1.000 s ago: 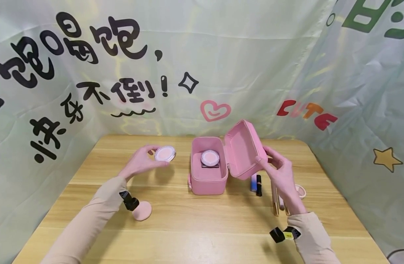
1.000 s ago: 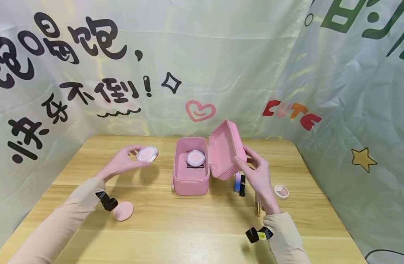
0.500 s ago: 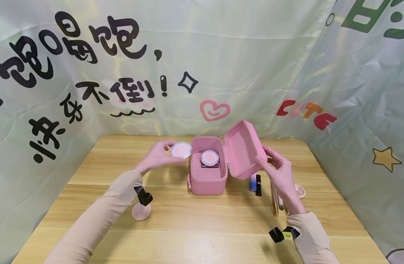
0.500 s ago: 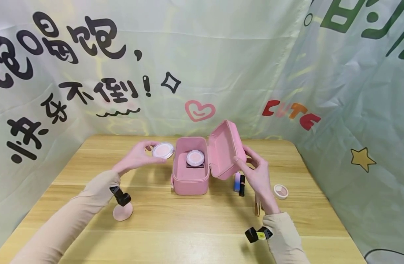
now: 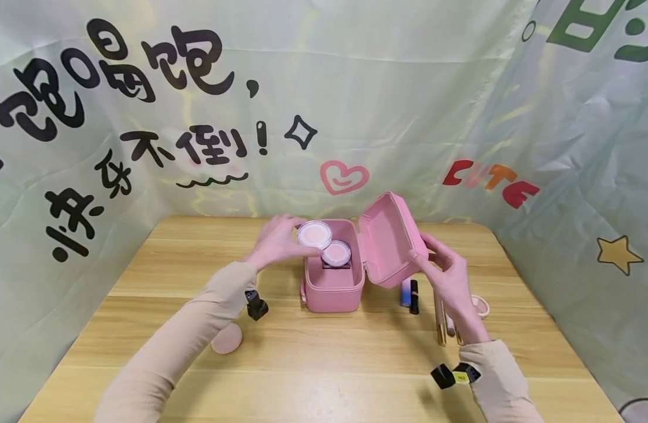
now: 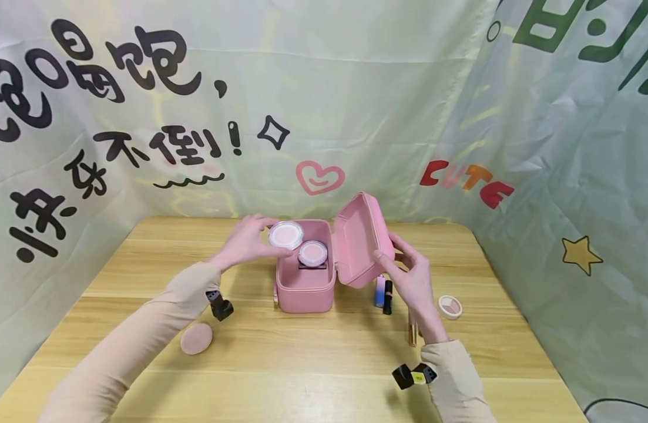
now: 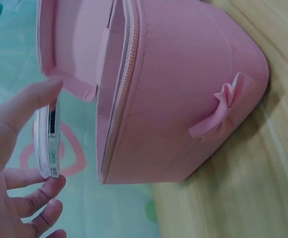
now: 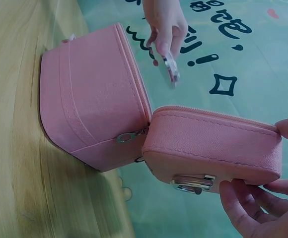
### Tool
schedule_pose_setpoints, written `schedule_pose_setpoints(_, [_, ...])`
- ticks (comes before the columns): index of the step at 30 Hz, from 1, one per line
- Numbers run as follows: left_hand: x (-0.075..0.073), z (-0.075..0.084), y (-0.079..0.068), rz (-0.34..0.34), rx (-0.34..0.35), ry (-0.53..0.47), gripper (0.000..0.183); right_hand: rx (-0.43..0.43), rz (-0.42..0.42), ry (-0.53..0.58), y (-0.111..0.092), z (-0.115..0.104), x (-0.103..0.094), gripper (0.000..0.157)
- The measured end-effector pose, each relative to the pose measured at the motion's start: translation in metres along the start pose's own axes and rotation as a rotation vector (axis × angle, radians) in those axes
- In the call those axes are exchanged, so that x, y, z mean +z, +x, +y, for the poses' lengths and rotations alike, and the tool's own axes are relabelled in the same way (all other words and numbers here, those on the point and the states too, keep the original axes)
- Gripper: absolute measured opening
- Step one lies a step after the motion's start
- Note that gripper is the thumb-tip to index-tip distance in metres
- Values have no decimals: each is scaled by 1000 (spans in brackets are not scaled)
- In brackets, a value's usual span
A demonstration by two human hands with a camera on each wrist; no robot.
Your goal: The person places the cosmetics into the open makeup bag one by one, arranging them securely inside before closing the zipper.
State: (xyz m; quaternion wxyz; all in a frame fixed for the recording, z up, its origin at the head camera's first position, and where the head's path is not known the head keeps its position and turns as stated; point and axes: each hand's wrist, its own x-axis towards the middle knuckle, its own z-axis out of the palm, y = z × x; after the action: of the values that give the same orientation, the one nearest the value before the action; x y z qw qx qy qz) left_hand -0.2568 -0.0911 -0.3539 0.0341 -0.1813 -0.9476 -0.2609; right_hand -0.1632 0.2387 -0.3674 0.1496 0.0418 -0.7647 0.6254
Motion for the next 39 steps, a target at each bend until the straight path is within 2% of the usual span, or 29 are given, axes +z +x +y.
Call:
schedule_pose_setpoints(3, [3, 6, 6, -1, 14, 96, 79, 1, 0, -3, 0, 0, 0, 51])
schedule_pose_setpoints(7, [8, 13, 14, -38, 22, 194, 77, 6, 0, -13, -1, -1, 0, 52])
schedule_pose_setpoints(14, [22, 22, 26, -93, 18, 277, 77, 7, -4, -26, -1, -1, 0, 51])
schedule_pose_setpoints(20, [34, 29, 34, -136, 1, 366, 64, 7, -8, -32, -2, -1, 0, 51])
schedule_pose_setpoints(24, [43, 34, 39, -173, -1, 435, 62, 9, -7, -31, -1, -2, 0, 51])
schedule_pose_setpoints(30, [55, 38, 45, -203, -7, 479, 60, 4, -9, -13, -1, -1, 1, 51])
schedule_pose_setpoints(35, [60, 38, 48, -204, -27, 500, 51, -3, -5, -15, 0, -1, 1, 51])
schedule_pose_setpoints(39, [62, 38, 48, -208, -29, 517, 50, -4, -3, -14, 0, -2, 1, 50])
